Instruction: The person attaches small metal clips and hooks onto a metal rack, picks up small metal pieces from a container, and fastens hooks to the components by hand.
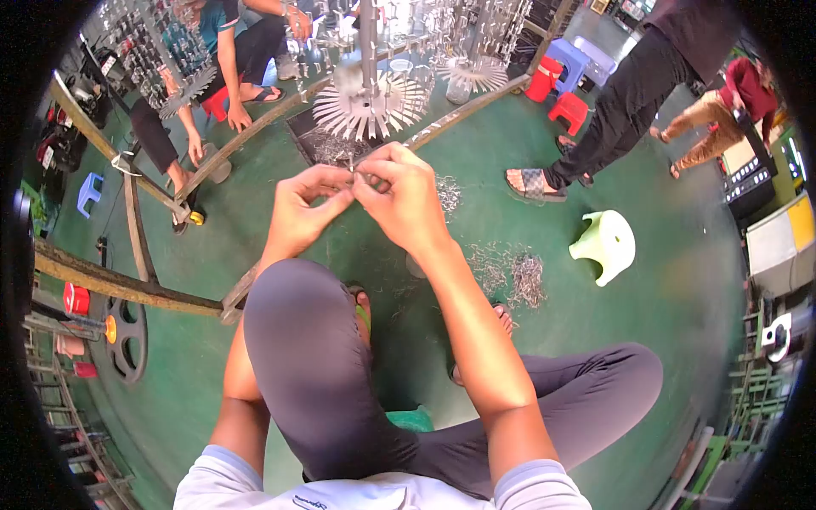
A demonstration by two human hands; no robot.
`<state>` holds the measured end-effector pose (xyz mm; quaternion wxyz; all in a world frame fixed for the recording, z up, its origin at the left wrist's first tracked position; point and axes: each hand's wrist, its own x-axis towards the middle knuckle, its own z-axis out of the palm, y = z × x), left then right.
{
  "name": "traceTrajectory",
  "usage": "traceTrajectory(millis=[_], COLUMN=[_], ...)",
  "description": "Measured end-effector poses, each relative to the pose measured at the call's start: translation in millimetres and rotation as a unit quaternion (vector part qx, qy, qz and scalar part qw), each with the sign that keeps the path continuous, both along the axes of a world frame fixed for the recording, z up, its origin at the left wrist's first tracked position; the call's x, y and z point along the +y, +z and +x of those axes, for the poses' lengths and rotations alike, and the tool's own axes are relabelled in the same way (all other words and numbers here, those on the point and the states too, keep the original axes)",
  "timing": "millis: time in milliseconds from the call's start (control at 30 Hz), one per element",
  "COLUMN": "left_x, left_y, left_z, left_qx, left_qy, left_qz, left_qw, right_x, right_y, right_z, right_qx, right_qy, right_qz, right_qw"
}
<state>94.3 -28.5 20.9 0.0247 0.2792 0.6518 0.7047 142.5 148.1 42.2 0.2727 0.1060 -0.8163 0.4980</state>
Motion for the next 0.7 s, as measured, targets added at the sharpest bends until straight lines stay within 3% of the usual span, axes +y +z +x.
traceTrajectory(millis=[167, 367, 533, 700], left_x=[2.3, 9.4, 17.2, 26.8], left_y=[-10.1, -5.4, -16.6, -26.0], left_z=[-11.6, -15.0, -31.8, -52.0], left_qx=[0.079, 0.159, 0.169, 0.196], left_qy=[0.032, 0.117, 0.152, 0.180], left_qz=[-0.063, -0.147, -0.125, -0.130], left_qw=[0.994, 0.969, 0.966, 0.955], right_x=[-0.9, -9.1, -3.6, 0.1], right_y=[5.2, 34.1, 34.7, 39.6], right_z=[-7.1, -11.4, -47.0, -76.6], right_qx=[-0.001, -0.105, -0.122, -0.168], right_qy=[-0.001, -0.036, -0.055, -0.079], right_qz=[0.023, 0.032, 0.080, 0.047], right_qw=[1.000, 0.993, 0.988, 0.981])
